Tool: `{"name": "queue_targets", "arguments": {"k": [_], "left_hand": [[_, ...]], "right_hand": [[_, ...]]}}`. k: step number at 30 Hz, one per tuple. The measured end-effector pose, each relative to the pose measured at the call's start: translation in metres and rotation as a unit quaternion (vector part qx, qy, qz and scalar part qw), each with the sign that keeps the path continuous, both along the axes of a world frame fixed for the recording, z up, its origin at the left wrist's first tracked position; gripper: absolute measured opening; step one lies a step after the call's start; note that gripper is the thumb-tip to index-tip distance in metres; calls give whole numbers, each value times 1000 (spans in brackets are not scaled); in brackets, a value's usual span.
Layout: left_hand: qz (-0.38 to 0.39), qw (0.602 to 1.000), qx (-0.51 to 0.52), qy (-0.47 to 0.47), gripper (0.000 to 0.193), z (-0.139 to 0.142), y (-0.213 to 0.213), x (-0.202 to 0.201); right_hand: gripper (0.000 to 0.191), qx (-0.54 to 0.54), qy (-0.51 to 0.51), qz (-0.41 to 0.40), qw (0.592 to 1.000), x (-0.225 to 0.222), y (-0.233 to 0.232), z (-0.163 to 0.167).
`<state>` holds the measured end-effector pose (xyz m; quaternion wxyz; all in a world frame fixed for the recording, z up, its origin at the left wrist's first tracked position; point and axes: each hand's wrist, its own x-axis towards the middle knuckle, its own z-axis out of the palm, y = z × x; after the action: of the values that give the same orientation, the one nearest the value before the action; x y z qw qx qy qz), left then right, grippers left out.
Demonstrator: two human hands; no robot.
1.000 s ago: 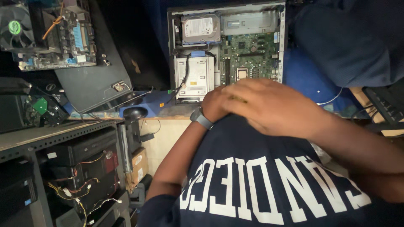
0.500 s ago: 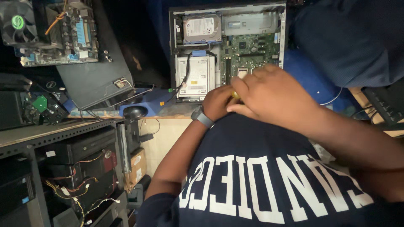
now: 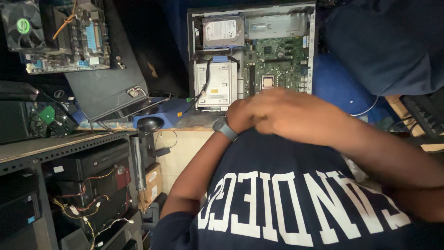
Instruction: The person works on an open desktop computer case on a workbench. They first handle the cooling fan inside the case, then use a yellow-handled screwdriver to unscrew the motherboard, and finally lift the motherboard out of the case with both hands.
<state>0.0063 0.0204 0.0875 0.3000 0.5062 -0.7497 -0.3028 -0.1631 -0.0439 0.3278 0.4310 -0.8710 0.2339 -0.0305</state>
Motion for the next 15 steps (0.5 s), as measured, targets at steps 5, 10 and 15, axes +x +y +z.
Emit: {"name": "queue_targets", "arguments": {"k": [5,10,15], "left_hand": [[2,1000,-6,26,28,8,1,0],[-10,998,-17,63,33,24,2,4],[10,998,-4,64,28,43,2,7]], "right_hand": [[25,-257,-210,97,938,-19,-11,-10],[23,-236,-109,-57,964,-50,-12,-20],[22,-153,-78,-156,973,-73,-7,-57]]}}
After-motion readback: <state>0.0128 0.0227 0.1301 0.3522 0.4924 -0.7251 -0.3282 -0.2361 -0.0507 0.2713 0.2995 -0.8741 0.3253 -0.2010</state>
